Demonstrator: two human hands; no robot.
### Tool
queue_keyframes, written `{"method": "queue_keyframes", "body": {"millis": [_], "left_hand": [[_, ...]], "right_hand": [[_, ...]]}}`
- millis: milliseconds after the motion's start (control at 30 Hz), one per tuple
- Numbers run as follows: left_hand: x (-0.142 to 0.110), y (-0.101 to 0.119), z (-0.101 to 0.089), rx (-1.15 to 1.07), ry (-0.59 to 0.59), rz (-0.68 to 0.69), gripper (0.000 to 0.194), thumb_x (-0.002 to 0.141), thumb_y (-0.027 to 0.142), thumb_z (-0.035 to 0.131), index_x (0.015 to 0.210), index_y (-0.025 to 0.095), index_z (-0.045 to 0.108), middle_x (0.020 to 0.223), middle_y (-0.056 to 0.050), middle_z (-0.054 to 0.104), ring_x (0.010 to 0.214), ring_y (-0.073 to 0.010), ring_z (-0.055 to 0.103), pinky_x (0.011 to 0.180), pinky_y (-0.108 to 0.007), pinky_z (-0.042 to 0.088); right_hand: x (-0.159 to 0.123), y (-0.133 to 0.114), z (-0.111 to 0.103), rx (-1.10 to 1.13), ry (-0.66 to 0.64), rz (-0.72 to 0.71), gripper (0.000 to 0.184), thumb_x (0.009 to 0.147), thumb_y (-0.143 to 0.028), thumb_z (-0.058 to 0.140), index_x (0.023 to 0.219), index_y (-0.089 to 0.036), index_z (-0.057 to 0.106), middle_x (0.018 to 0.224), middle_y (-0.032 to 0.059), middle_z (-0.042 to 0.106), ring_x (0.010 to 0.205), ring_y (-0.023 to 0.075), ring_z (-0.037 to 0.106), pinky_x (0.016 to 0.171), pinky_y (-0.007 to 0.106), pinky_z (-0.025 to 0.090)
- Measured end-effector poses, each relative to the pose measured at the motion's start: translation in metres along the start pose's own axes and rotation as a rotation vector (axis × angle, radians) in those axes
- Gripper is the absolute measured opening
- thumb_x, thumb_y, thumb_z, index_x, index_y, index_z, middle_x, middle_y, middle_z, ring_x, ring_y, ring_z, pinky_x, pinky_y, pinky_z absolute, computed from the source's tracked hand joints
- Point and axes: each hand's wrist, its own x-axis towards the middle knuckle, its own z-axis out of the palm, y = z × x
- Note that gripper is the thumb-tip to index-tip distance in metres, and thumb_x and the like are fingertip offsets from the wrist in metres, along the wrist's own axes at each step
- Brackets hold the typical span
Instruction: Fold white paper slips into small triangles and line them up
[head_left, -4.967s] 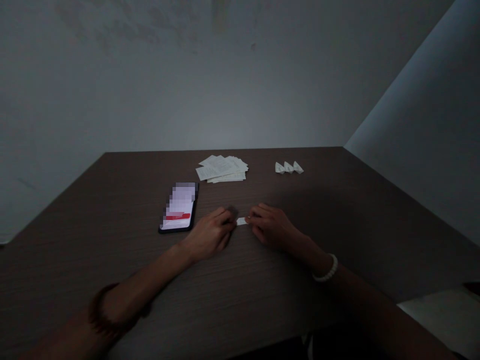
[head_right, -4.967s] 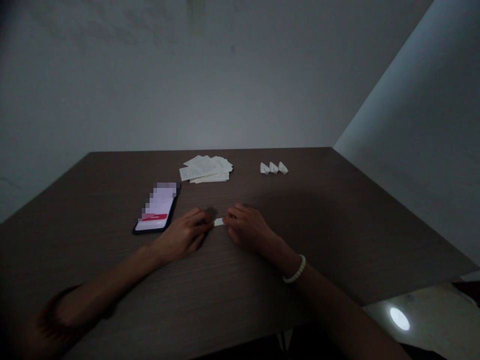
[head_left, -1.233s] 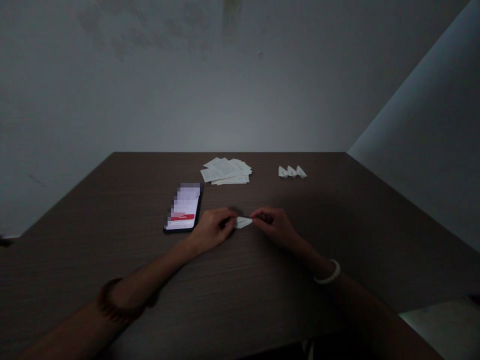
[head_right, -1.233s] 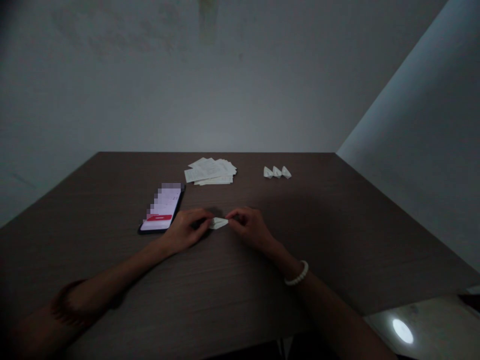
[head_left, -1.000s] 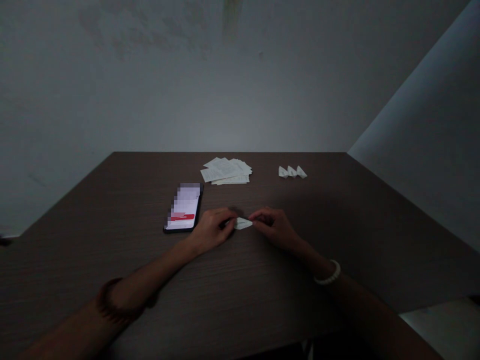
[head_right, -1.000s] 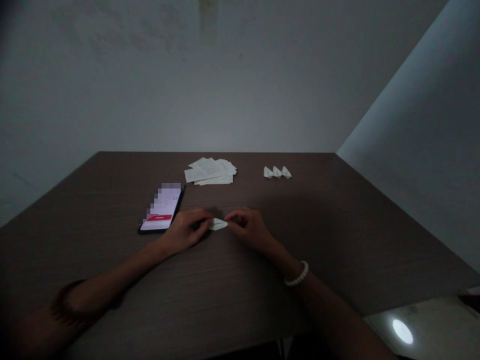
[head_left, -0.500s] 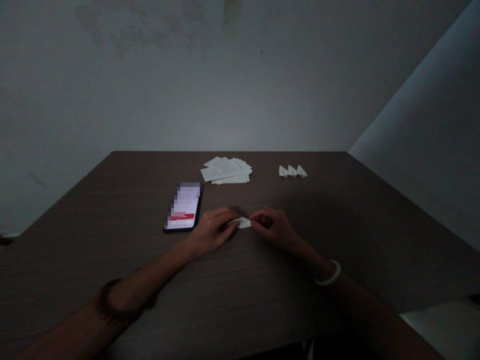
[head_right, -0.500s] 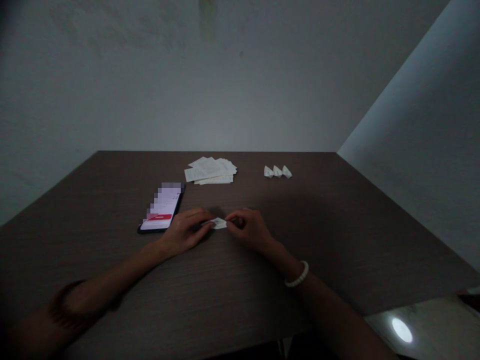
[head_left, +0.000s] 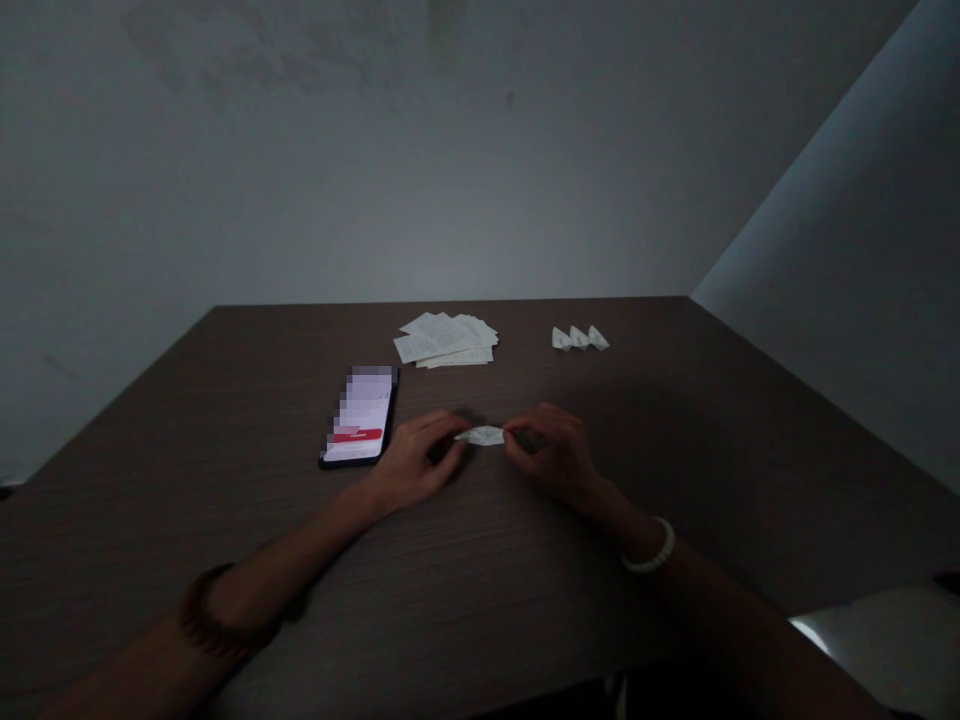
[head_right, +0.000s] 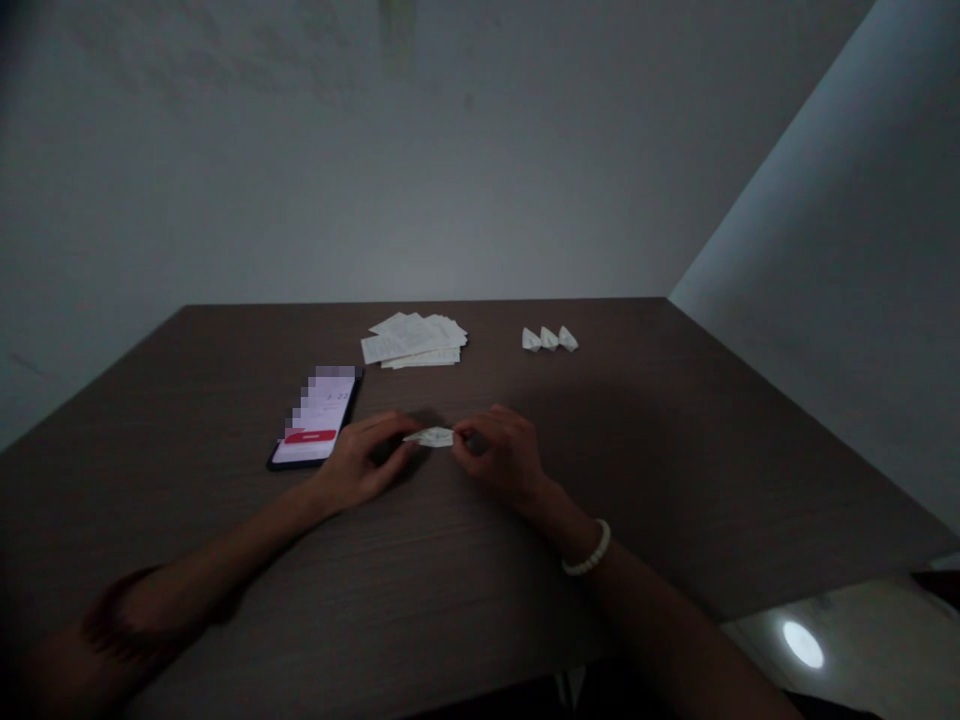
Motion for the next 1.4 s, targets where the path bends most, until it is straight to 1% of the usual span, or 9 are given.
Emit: {"method": "queue_keyframes", "body": {"millis": [167,333,500,667,867,967,1033,1233,1400], "left_hand": [[0.0005,-0.0011,-0.0007,-0.004,0.013,-0.016,0.019,0.090,0.020,0.048,0.101,0.015,0.063,0.089,-0.006,0.067,0.077,-0.0169,0.063,0.070,-0.030,0.051],[0.0014,-0.0015,-0.0012,-0.055,0.011,-0.061,0.021,0.090,0.020,0.049,0.102,0.015,0.065,0.095,-0.007,0.071,0.083,-0.0178,0.067,0.073,-0.030,0.053],[0.0004,-0.0022,-0.0008,-0.065,0.006,-0.053,0.022,0.089,0.019,0.049,0.102,0.014,0.066,0.093,-0.006,0.072,0.081,-0.0172,0.068,0.072,-0.030,0.054],[0.0012,-0.0006,-0.0022,-0.074,0.001,-0.055,0.022,0.088,0.020,0.050,0.102,0.015,0.067,0.093,-0.006,0.073,0.081,-0.0172,0.068,0.071,-0.030,0.054],[0.0026,-0.0018,-0.0008,-0.059,0.002,-0.077,0.022,0.091,0.024,0.050,0.099,0.015,0.068,0.091,-0.007,0.073,0.079,-0.0168,0.068,0.070,-0.029,0.053],[0.0028,-0.0016,-0.0009,-0.047,0.006,-0.067,0.022,0.091,0.025,0.050,0.099,0.015,0.068,0.090,-0.007,0.073,0.077,-0.0167,0.068,0.069,-0.029,0.053],[0.0028,-0.0008,-0.0011,-0.042,0.001,-0.063,0.021,0.091,0.024,0.050,0.097,0.015,0.067,0.089,-0.006,0.073,0.077,-0.0164,0.068,0.069,-0.028,0.053],[0.0022,0.0007,0.0006,-0.021,-0.005,-0.046,0.019,0.087,0.024,0.053,0.097,0.015,0.067,0.088,-0.006,0.072,0.074,-0.0153,0.066,0.069,-0.027,0.051],[0.0022,-0.0008,-0.0003,-0.042,0.004,-0.080,0.021,0.083,0.024,0.055,0.098,0.015,0.067,0.084,-0.005,0.071,0.070,-0.0152,0.063,0.065,-0.027,0.050]], "right_hand": [[-0.0004,-0.0016,-0.0008,0.033,0.003,-0.012,0.008,0.078,-0.018,0.060,0.078,-0.022,0.066,0.071,0.0005,0.069,0.064,0.0149,0.057,0.065,0.028,0.043],[-0.0009,-0.0042,-0.0003,0.123,-0.004,-0.023,0.007,0.079,-0.018,0.060,0.077,-0.021,0.066,0.066,-0.0005,0.067,0.058,0.0131,0.054,0.062,0.028,0.042],[-0.0007,-0.0059,0.0000,0.166,0.021,0.012,0.007,0.079,-0.019,0.061,0.080,-0.021,0.068,0.063,-0.0011,0.065,0.056,0.0122,0.053,0.058,0.026,0.041],[0.0002,-0.0068,-0.0017,0.160,0.000,0.017,0.007,0.080,-0.020,0.060,0.079,-0.022,0.067,0.064,-0.0013,0.065,0.056,0.0122,0.053,0.058,0.026,0.041],[-0.0007,-0.0047,-0.0011,0.115,-0.039,-0.090,0.008,0.083,-0.019,0.058,0.080,-0.024,0.065,0.076,-0.0006,0.071,0.064,0.0143,0.058,0.070,0.030,0.044],[-0.0012,-0.0040,-0.0018,0.071,-0.072,-0.113,0.009,0.084,-0.020,0.058,0.080,-0.024,0.065,0.078,-0.0003,0.072,0.068,0.0156,0.060,0.072,0.031,0.044],[-0.0012,-0.0040,-0.0025,0.041,-0.081,-0.115,0.010,0.084,-0.020,0.057,0.080,-0.024,0.066,0.078,-0.0002,0.072,0.068,0.0159,0.060,0.072,0.031,0.044],[-0.0010,-0.0037,-0.0022,-0.007,-0.048,-0.119,0.010,0.084,-0.020,0.057,0.080,-0.023,0.066,0.077,0.0007,0.072,0.066,0.0162,0.058,0.070,0.031,0.044],[-0.0025,-0.0029,-0.0006,0.036,-0.063,-0.098,0.010,0.084,-0.019,0.058,0.080,-0.023,0.066,0.079,-0.0001,0.072,0.068,0.0161,0.058,0.072,0.032,0.043]]}}
